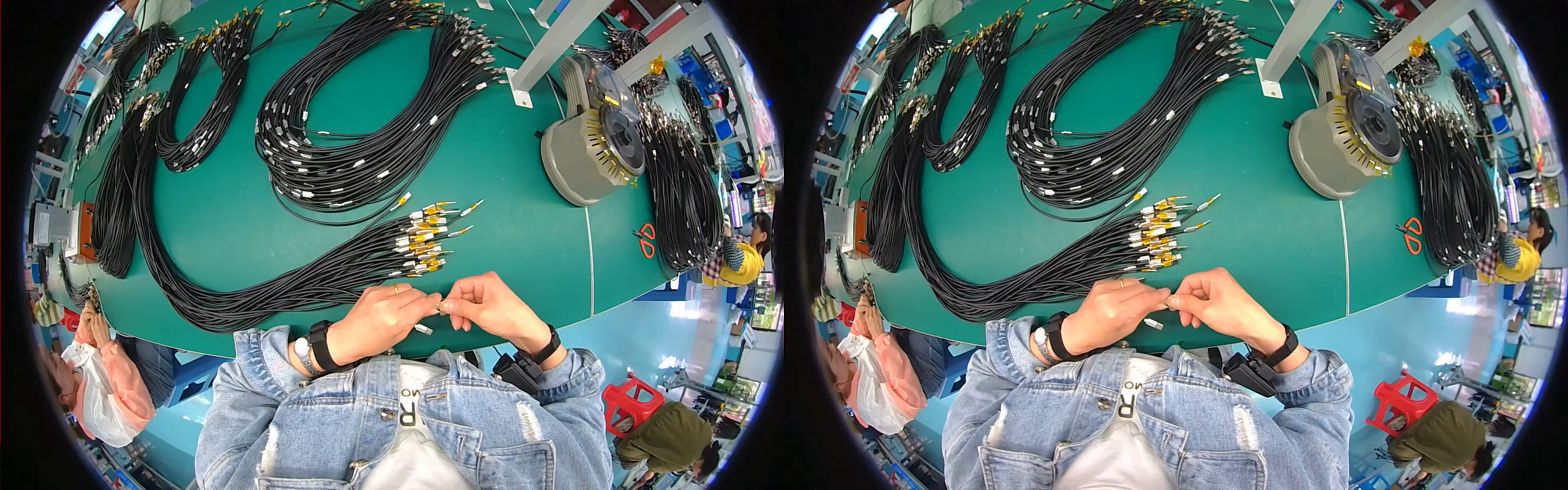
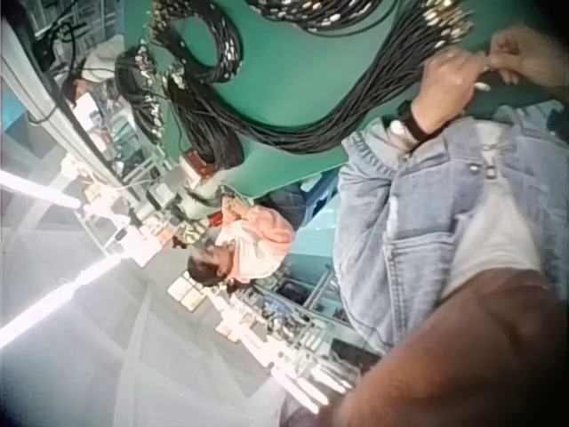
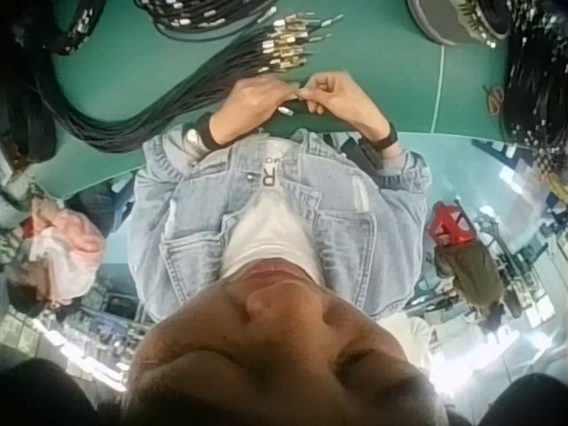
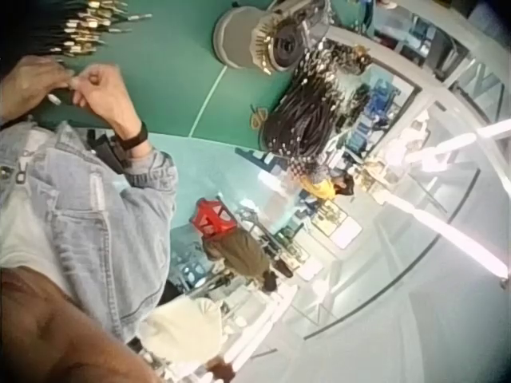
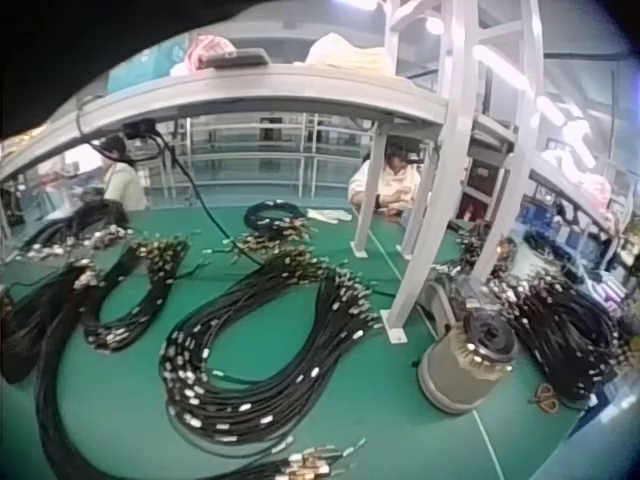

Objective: The person sorts through a bundle of black cables by hand, sliding small white components onto the yellow connectors at each cable end. They handle the connectors one at a time before moving them aside to repeat the process.

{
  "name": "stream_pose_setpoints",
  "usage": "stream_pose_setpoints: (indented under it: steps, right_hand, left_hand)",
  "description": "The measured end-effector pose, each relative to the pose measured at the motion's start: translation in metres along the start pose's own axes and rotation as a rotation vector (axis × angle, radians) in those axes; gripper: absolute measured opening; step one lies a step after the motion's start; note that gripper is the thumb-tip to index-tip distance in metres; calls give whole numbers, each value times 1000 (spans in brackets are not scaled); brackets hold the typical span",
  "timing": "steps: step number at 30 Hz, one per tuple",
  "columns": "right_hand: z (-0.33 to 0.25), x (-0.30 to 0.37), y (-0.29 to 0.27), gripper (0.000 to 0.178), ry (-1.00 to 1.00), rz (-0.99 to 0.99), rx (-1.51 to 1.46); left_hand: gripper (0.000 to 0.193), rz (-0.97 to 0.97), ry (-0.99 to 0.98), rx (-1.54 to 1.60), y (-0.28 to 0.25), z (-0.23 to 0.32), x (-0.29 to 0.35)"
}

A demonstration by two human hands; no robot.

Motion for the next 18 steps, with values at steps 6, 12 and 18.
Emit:
stream_pose_setpoints:
  steps: [6, 12, 18]
  right_hand:
    - [6, -4, -2, 22, -54, -23, -66]
    - [11, -5, -3, 23, -53, -44, -76]
    - [19, -7, -7, 23, -41, -111, -96]
  left_hand:
    - [25, 11, -26, 47, 8, -2, 0]
    - [24, 18, -64, 109, 12, -4, 1]
    - [23, -35, -100, 116, 5, 1, 1]
Point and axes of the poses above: each hand's wrist, its own x-axis away from the middle knuckle, its own y-axis out of the palm, z = x × y, the point moved 1 cm from there along -x, towards the middle knuckle, and after that the axes turned 9 degrees about -z, right-handed, at the moved point
